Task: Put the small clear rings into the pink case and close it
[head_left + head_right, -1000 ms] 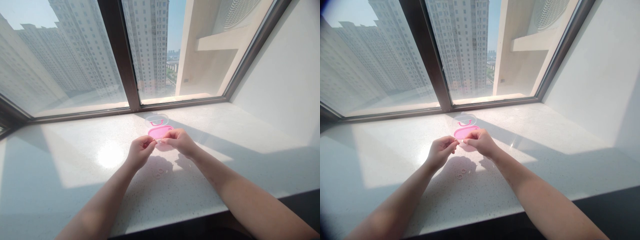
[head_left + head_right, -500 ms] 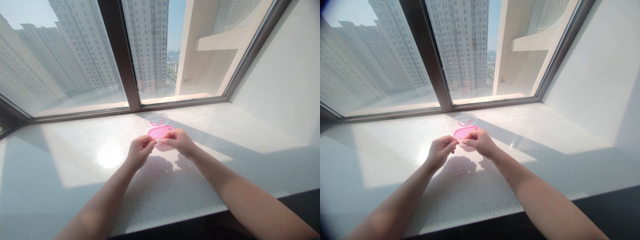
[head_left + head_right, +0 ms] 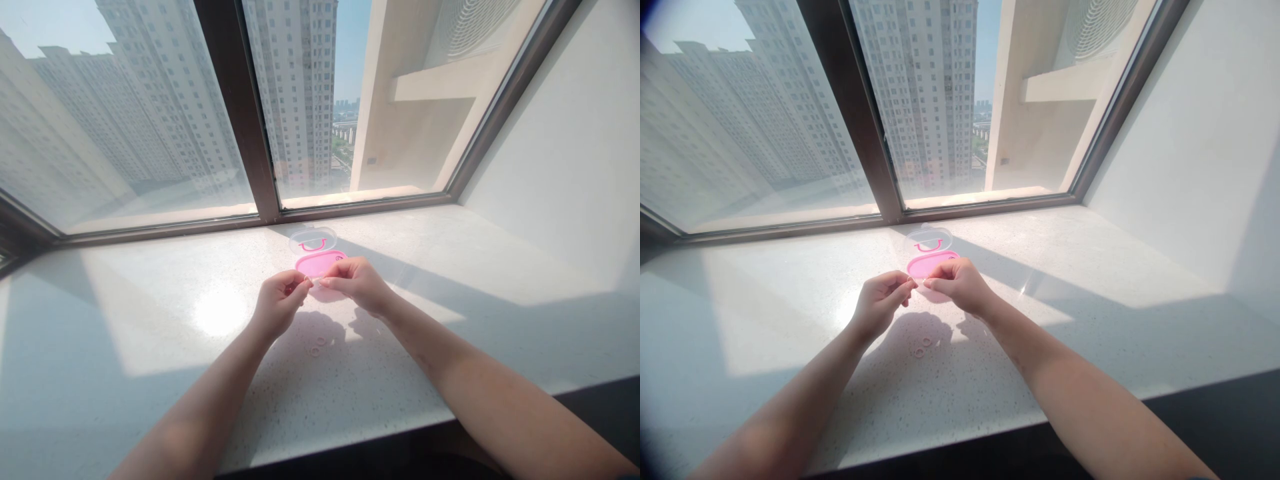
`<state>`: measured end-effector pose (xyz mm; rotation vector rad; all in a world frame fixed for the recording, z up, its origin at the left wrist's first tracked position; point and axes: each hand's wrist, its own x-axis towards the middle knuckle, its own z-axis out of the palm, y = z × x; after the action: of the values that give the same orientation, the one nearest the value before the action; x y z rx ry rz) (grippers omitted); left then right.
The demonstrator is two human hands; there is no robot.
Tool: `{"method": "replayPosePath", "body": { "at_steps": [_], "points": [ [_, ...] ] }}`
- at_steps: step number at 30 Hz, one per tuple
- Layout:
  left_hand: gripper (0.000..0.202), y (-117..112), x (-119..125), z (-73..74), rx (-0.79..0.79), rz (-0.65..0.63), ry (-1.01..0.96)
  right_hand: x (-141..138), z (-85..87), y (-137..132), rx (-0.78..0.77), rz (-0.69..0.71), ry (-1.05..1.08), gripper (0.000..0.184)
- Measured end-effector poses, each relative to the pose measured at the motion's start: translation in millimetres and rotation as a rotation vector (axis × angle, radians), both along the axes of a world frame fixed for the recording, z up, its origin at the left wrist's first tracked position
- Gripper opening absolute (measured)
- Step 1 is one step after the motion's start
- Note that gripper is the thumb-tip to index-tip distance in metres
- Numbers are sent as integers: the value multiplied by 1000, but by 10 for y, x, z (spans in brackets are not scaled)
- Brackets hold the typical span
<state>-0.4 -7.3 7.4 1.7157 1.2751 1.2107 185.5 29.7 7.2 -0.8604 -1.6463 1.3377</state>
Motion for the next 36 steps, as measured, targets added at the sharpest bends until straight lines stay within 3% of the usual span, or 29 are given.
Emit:
{"method": "replayPosePath", "body": {
  "at_steps": [36],
  "points": [
    [20,11,-12,-23,1,-4,11,-20,-5,1,-15,5,1,18]
  ]
}}
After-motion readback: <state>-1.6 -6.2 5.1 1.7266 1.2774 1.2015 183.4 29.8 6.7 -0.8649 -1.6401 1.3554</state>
